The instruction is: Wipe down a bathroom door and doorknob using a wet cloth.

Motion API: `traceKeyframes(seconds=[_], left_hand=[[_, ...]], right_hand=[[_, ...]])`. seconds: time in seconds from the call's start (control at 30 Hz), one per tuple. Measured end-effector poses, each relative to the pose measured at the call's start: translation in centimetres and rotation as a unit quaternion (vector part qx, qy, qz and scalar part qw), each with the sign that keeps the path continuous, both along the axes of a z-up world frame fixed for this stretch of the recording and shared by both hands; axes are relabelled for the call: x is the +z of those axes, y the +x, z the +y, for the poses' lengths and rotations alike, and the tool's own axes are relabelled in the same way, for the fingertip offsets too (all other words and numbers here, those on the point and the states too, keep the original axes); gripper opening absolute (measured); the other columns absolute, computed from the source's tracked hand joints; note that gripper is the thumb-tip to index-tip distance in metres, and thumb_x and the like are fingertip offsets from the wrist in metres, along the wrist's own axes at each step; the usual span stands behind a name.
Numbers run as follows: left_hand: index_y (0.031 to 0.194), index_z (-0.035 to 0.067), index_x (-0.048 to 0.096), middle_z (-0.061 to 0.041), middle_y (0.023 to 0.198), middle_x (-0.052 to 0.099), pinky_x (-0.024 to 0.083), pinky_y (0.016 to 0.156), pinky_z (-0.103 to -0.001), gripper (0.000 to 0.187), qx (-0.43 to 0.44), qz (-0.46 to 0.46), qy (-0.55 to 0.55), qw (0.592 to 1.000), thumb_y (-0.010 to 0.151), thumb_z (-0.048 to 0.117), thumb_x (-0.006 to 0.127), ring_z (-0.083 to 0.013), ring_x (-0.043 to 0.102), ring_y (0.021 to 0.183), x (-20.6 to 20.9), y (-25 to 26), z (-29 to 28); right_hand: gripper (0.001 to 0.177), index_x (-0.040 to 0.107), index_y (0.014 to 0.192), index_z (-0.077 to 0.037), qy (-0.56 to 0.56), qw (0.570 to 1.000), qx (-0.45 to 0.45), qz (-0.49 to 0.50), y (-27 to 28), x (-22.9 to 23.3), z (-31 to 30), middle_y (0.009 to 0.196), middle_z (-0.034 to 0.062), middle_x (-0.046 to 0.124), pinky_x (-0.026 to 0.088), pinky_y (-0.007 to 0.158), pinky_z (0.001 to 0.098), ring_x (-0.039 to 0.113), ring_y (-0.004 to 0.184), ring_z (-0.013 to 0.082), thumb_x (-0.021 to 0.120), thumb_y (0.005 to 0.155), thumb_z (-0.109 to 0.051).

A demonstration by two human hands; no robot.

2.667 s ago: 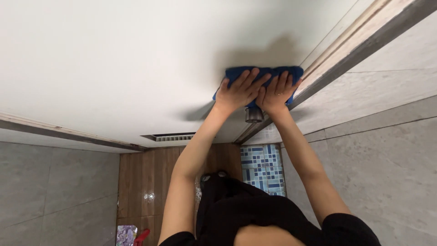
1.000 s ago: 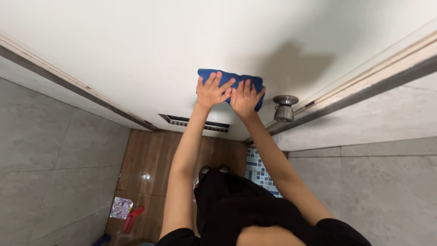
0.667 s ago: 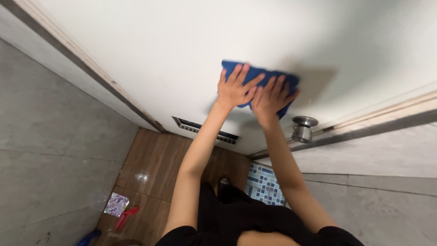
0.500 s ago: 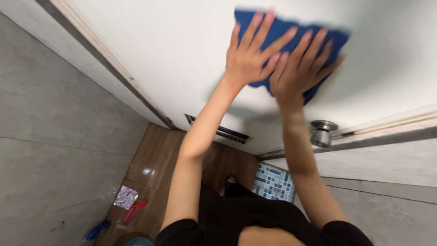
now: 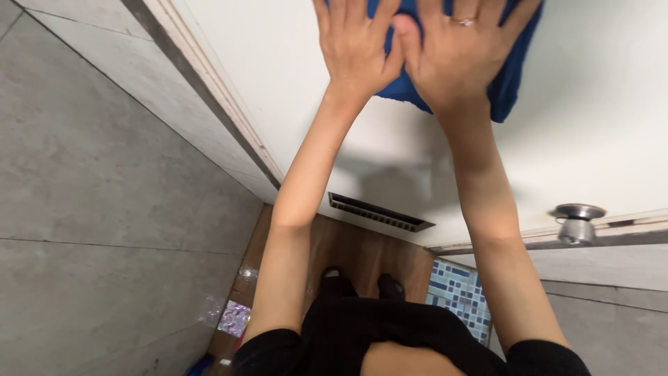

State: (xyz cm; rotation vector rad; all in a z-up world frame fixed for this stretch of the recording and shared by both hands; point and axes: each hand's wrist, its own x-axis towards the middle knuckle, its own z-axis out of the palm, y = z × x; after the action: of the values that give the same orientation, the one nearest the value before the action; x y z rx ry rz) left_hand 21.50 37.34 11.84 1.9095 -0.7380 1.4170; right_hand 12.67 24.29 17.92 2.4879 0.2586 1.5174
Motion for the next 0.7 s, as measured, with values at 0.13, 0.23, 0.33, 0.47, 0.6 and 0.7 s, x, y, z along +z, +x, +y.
traceKeyframes(seconds=[0.13, 0.23, 0.33, 0.47, 0.6, 0.7], left_hand=[[0.148, 0.018, 0.052, -0.024, 0.159, 0.033, 0.013, 0.130, -0.069, 0.055, 0.032, 0.048, -0.003, 0.998, 0.101, 0.046, 0.057, -0.0490, 0.026, 0.153, -4.9, 3.0, 4.7], [0.159, 0.023, 0.040, -0.024, 0.170, 0.018, 0.009, 0.130, -0.059, 0.056, 0.053, 0.051, -0.055, 0.996, 0.108, 0.045, 0.047, -0.0437, 0.015, 0.158, -8.5, 3.8, 7.9], [0.167, 0.029, 0.025, -0.019, 0.175, 0.010, 0.003, 0.131, -0.057, 0.060, 0.048, 0.071, -0.126, 0.988, 0.110, 0.045, 0.034, -0.0410, 0.010, 0.166, -15.7, 5.4, 10.5], [0.171, 0.025, 0.007, -0.022, 0.176, -0.001, 0.000, 0.132, -0.062, 0.066, 0.074, 0.143, -0.137, 0.977, 0.113, 0.047, 0.029, -0.0425, 0.002, 0.166, -27.9, 5.9, 13.1], [0.170, 0.017, -0.001, -0.027, 0.173, -0.008, 0.000, 0.129, -0.064, 0.071, 0.056, 0.203, -0.098, 0.973, 0.114, 0.045, 0.033, -0.0453, -0.005, 0.162, -34.3, 4.5, 13.8], [0.170, 0.017, -0.002, -0.026, 0.173, -0.010, 0.000, 0.131, -0.065, 0.070, 0.036, 0.207, -0.089, 0.974, 0.115, 0.042, 0.033, -0.0442, -0.006, 0.164, -34.2, 3.4, 12.9]], right_hand=[[0.060, 0.062, 0.153, -0.017, -0.053, 0.997, 0.055, 0.034, 2.3, -2.5, 3.8, 0.149, 0.0194, 0.051, 0.025, 0.107, 0.0719, 0.046, 0.133, 0.0425, 0.050, 0.107, -0.054], [0.067, 0.053, 0.161, -0.022, -0.071, 0.992, 0.086, 0.064, 5.0, -6.8, 7.5, 0.165, 0.0161, 0.042, 0.019, 0.118, 0.0669, 0.041, 0.148, 0.0324, 0.052, 0.104, -0.057], [0.076, 0.031, 0.169, -0.021, -0.171, 0.985, 0.027, 0.017, 7.6, -12.8, 12.0, 0.177, 0.0088, 0.022, 0.004, 0.129, 0.0583, 0.022, 0.163, 0.0192, 0.043, 0.109, -0.065], [0.075, 0.018, 0.173, -0.018, -0.252, 0.968, 0.019, -0.001, 9.8, -22.2, 16.0, 0.178, 0.0065, 0.013, -0.009, 0.130, 0.0585, 0.005, 0.163, 0.0242, 0.030, 0.120, -0.070], [0.066, 0.015, 0.174, -0.022, -0.329, 0.943, -0.054, -0.012, 10.0, -28.7, 15.8, 0.178, 0.0009, 0.010, -0.005, 0.131, 0.0575, 0.006, 0.163, 0.0223, 0.025, 0.119, -0.058], [0.062, 0.013, 0.174, -0.024, -0.362, 0.920, -0.134, -0.063, 9.4, -30.7, 13.9, 0.178, -0.0025, 0.008, 0.000, 0.130, 0.0567, 0.012, 0.160, 0.0180, 0.023, 0.118, -0.050]])
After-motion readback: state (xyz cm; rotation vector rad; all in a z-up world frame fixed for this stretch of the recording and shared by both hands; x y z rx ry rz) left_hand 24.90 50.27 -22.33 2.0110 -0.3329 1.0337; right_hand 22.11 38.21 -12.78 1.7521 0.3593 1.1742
